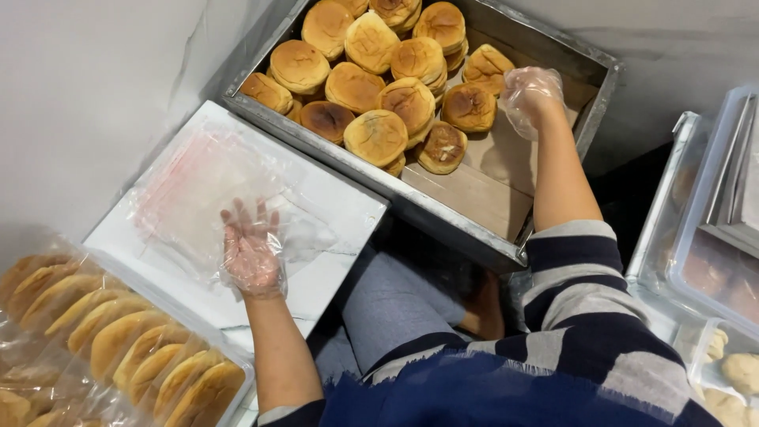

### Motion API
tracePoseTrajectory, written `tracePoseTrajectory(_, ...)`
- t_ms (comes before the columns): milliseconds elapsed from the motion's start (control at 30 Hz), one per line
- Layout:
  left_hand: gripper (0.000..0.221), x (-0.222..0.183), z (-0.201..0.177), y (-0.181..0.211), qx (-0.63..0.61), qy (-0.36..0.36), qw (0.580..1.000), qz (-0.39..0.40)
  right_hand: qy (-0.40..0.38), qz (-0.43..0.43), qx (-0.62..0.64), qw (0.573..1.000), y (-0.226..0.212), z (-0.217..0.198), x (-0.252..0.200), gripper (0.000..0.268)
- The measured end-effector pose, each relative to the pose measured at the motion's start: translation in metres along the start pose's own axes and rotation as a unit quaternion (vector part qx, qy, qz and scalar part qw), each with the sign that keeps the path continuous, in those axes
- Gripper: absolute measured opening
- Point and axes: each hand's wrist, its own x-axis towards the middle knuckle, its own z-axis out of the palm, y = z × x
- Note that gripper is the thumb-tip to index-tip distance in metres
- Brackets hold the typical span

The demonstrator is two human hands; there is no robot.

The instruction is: A person is packing individual buns from a large metal tray into plastic bags.

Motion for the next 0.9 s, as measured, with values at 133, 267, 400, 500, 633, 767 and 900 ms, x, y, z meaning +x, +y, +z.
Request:
tracePoseTrajectory(133, 0.025, 0.003, -0.005, 0.002, 0.031, 0.029, 0.999, 0.002, -0.180, -0.169, -0.470, 0.847, 0.013, 0.002, -0.003, 0.022)
tracePoseTrajectory(267, 0.025, 0.004, -0.004, 0.003, 0.069, 0.049, 0.996, 0.003, -0.307, -0.191, -0.667, 0.651, 0.020, 0.019, -0.019, 0.044)
tracePoseTrajectory(400, 0.025, 0.004, -0.003, 0.002, 0.077, 0.048, 0.996, 0.005, -0.262, -0.255, -0.764, 0.532, 0.063, 0.033, 0.017, 0.047)
tracePoseTrajectory(500, 0.025, 0.003, 0.001, 0.002, 0.072, 0.048, 0.996, 0.007, -0.236, -0.286, -0.782, 0.501, 0.088, 0.042, 0.047, 0.036)
tracePoseTrajectory(633, 0.024, 0.002, 0.009, 0.000, 0.083, 0.063, 0.995, 0.008, -0.242, -0.211, -0.804, 0.500, 0.106, 0.059, 0.079, 0.047)
tracePoseTrajectory(767, 0.024, 0.003, 0.006, -0.001, 0.086, 0.060, 0.995, 0.006, -0.251, -0.188, -0.738, 0.597, 0.102, 0.048, 0.058, 0.041)
tracePoseTrajectory(900, 0.024, 0.002, 0.008, -0.001, 0.089, 0.063, 0.994, 0.007, -0.265, -0.199, -0.720, 0.610, 0.115, 0.053, 0.055, 0.038)
